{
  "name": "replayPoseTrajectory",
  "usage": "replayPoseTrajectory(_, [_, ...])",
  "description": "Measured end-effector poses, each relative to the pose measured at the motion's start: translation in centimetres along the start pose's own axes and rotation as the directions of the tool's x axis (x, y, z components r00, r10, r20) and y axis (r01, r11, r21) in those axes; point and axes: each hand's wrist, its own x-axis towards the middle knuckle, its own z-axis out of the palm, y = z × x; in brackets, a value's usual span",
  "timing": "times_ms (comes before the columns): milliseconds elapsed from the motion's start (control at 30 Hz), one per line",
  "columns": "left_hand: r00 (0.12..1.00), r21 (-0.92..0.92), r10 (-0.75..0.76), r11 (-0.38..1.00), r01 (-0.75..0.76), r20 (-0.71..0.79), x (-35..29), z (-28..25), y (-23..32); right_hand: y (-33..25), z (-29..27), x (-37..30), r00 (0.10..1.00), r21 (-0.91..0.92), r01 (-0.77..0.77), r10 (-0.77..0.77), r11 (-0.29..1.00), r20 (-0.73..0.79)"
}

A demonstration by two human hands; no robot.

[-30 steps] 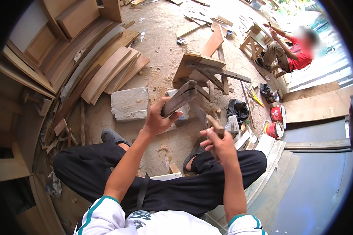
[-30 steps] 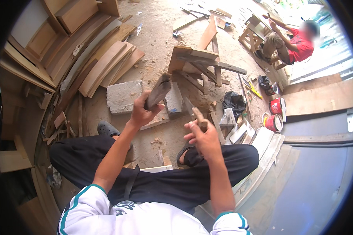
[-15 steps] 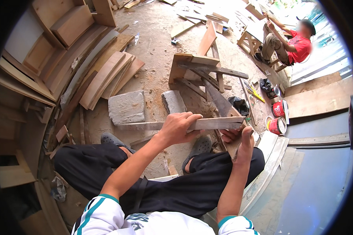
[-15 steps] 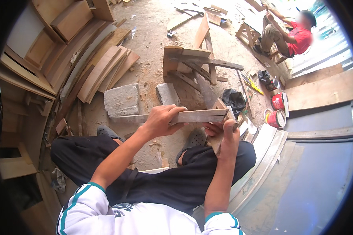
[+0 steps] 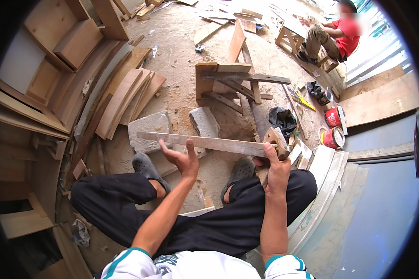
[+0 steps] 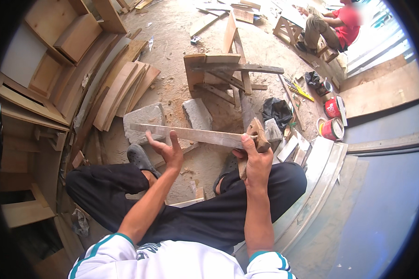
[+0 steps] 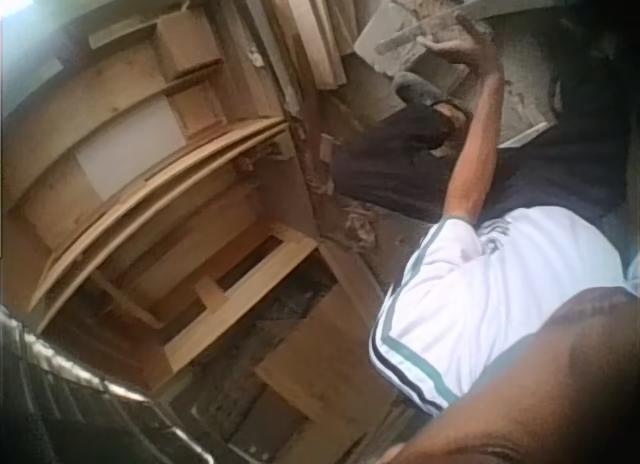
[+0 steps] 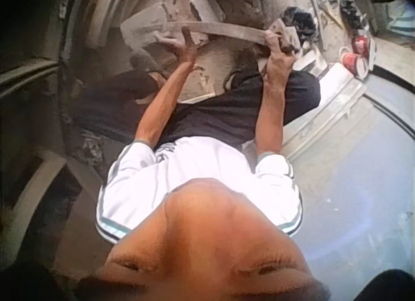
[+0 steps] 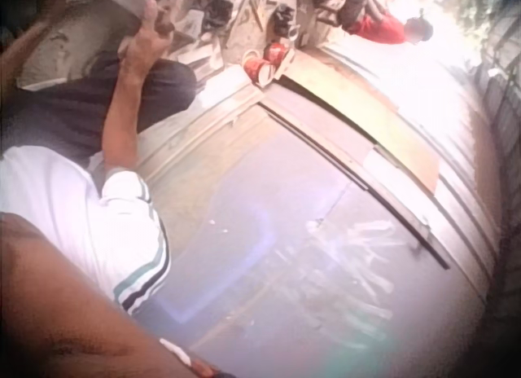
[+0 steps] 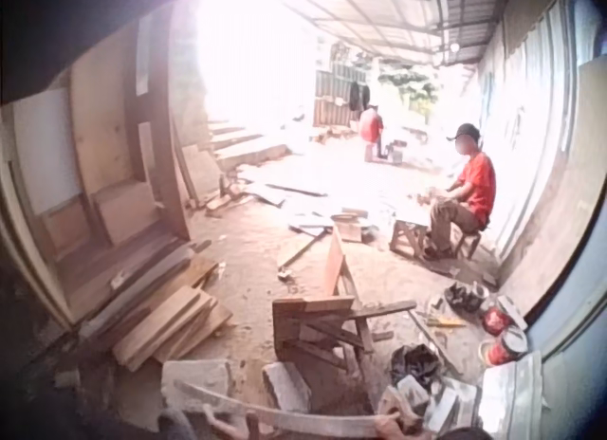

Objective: The person assembles a wooden chair by hand. They fit wooden legs into the seat frame, align the pieces, and secure them together using a hammer and a small block of wood to tap the joints.

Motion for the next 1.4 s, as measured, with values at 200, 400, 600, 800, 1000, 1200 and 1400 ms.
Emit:
replayPoseTrajectory(200, [0.505,-0.446,-0.271,0.251,0.859,0.820,-1.9,-1.2,9.5,0.5,-0.2,-0.4,1.000,0.007,-0.015,0.015,1.000,0.002])
replayPoseTrajectory(400, [0.546,-0.457,-0.254,0.333,0.824,0.799,1.0,0.2,9.1,-0.2,-1.1,0.5,0.991,-0.198,-0.097,0.113,0.975,0.068])
replayPoseTrajectory(600, [0.729,-0.554,-0.304,0.492,0.672,0.613,11.0,5.0,7.9,-1.1,-1.8,0.1,0.991,-0.241,-0.114,0.127,0.964,0.040])
replayPoseTrajectory(800, [0.782,-0.576,-0.297,0.544,0.610,0.548,17.9,11.4,4.7,-1.1,-1.0,0.0,0.992,-0.276,-0.106,0.121,0.955,0.037])
replayPoseTrajectory(1000, [0.762,-0.533,-0.387,0.551,0.643,0.520,21.0,16.7,1.9,-0.6,0.3,0.3,0.988,-0.260,-0.122,0.143,0.958,0.061])
replayPoseTrajectory(1200, [0.734,-0.522,-0.466,0.517,0.679,0.493,21.8,19.0,-0.2,-0.4,1.4,0.8,0.980,-0.289,-0.163,0.189,0.943,0.064])
replayPoseTrajectory(1400, [0.752,-0.488,-0.472,0.573,0.659,0.460,22.2,19.5,-0.9,0.3,2.9,1.5,0.983,-0.306,-0.143,0.171,0.941,0.065])
